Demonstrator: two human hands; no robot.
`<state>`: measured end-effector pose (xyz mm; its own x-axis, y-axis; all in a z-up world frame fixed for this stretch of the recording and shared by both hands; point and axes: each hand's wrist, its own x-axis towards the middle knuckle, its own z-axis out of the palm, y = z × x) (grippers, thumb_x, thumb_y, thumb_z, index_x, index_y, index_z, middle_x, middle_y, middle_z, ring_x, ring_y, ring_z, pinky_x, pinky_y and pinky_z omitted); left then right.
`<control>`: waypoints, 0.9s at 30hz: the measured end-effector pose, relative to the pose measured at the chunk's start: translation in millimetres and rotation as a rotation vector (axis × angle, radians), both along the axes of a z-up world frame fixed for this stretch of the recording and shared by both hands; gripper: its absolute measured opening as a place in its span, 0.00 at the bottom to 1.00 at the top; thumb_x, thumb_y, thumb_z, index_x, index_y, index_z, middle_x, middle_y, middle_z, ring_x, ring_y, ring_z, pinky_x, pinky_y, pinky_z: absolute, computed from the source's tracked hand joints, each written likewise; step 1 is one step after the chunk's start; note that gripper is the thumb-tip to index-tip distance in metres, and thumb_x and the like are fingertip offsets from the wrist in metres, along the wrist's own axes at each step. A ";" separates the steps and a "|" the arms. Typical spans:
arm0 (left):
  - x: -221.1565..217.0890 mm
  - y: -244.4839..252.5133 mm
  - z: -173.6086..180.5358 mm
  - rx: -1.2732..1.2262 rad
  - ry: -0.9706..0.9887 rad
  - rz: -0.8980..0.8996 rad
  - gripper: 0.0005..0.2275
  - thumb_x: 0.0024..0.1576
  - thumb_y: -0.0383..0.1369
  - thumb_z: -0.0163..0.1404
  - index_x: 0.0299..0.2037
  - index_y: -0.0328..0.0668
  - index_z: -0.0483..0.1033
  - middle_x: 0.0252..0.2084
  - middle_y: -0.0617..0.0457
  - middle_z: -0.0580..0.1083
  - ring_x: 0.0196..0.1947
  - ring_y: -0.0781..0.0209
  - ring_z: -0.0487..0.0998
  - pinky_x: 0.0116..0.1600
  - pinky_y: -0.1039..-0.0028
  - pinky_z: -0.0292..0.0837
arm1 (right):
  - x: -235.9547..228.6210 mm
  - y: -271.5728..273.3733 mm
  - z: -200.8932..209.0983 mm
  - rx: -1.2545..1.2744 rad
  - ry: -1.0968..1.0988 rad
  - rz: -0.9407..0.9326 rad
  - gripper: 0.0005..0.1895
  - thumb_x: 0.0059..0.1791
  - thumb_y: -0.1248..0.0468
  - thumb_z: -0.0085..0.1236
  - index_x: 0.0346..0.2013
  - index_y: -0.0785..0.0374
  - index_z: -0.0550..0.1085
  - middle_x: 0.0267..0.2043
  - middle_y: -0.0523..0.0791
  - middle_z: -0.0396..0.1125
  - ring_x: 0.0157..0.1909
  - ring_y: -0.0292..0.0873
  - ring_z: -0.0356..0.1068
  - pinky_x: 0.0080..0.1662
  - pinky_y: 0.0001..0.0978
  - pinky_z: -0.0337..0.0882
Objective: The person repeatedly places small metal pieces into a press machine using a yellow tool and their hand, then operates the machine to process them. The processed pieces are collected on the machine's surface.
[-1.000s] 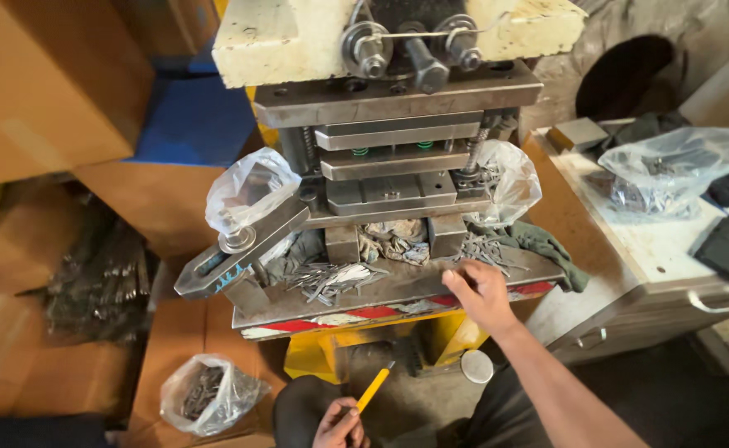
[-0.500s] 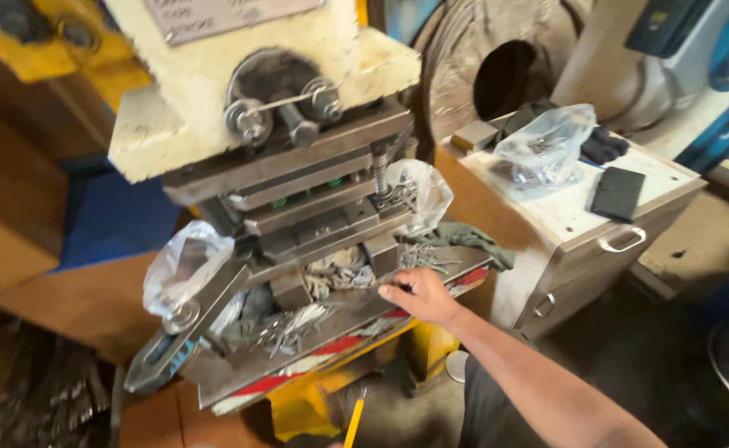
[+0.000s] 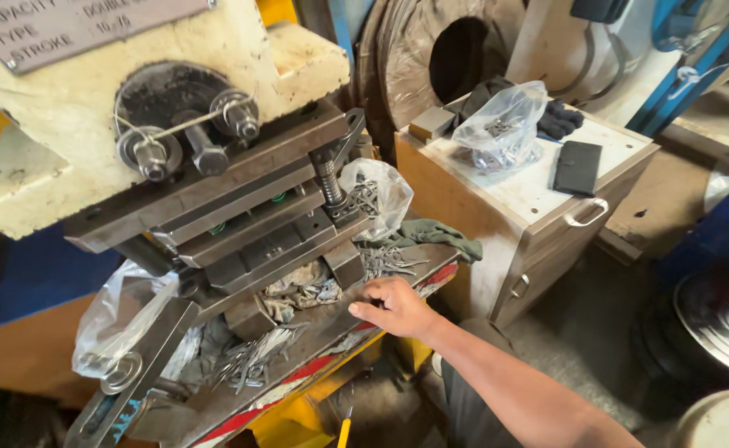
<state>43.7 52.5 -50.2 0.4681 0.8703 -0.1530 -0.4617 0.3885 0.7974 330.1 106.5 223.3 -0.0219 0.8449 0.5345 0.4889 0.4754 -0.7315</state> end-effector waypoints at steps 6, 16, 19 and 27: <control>-47.1 -23.0 -14.4 0.046 -0.018 0.108 0.12 0.56 0.21 0.52 0.50 0.38 0.73 0.21 0.43 0.76 0.20 0.54 0.77 0.28 0.65 0.74 | 0.9 2.1 -1.4 0.100 0.028 0.036 0.13 0.50 0.56 0.62 0.34 0.64 0.79 0.31 0.48 0.73 0.33 0.43 0.73 0.36 0.38 0.70; -67.8 -32.5 -15.5 0.137 -0.086 0.121 0.12 0.61 0.21 0.50 0.54 0.35 0.73 0.23 0.41 0.75 0.22 0.52 0.78 0.32 0.64 0.75 | 5.4 6.4 -8.7 -0.015 -0.003 -0.008 0.17 0.47 0.59 0.64 0.21 0.67 0.71 0.22 0.46 0.63 0.24 0.41 0.62 0.29 0.35 0.64; -68.3 -32.5 -16.5 -0.029 -0.163 0.146 0.11 0.61 0.22 0.48 0.53 0.35 0.72 0.21 0.44 0.74 0.20 0.52 0.76 0.30 0.58 0.77 | 4.1 4.1 -4.6 0.018 -0.012 0.020 0.15 0.47 0.60 0.65 0.22 0.66 0.73 0.21 0.46 0.64 0.24 0.42 0.63 0.29 0.35 0.64; -94.0 -19.3 116.5 0.286 0.020 0.573 0.10 0.56 0.21 0.49 0.47 0.28 0.74 0.20 0.44 0.73 0.17 0.55 0.73 0.23 0.64 0.71 | 7.5 0.4 8.2 -0.011 -0.014 0.088 0.12 0.46 0.60 0.65 0.22 0.64 0.75 0.20 0.44 0.65 0.21 0.41 0.65 0.26 0.34 0.64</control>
<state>-50.3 33.1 66.4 -0.0839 0.9894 0.1187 -0.5171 -0.1450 0.8435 337.6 106.9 231.4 -0.1034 0.8454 0.5240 0.4556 0.5085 -0.7306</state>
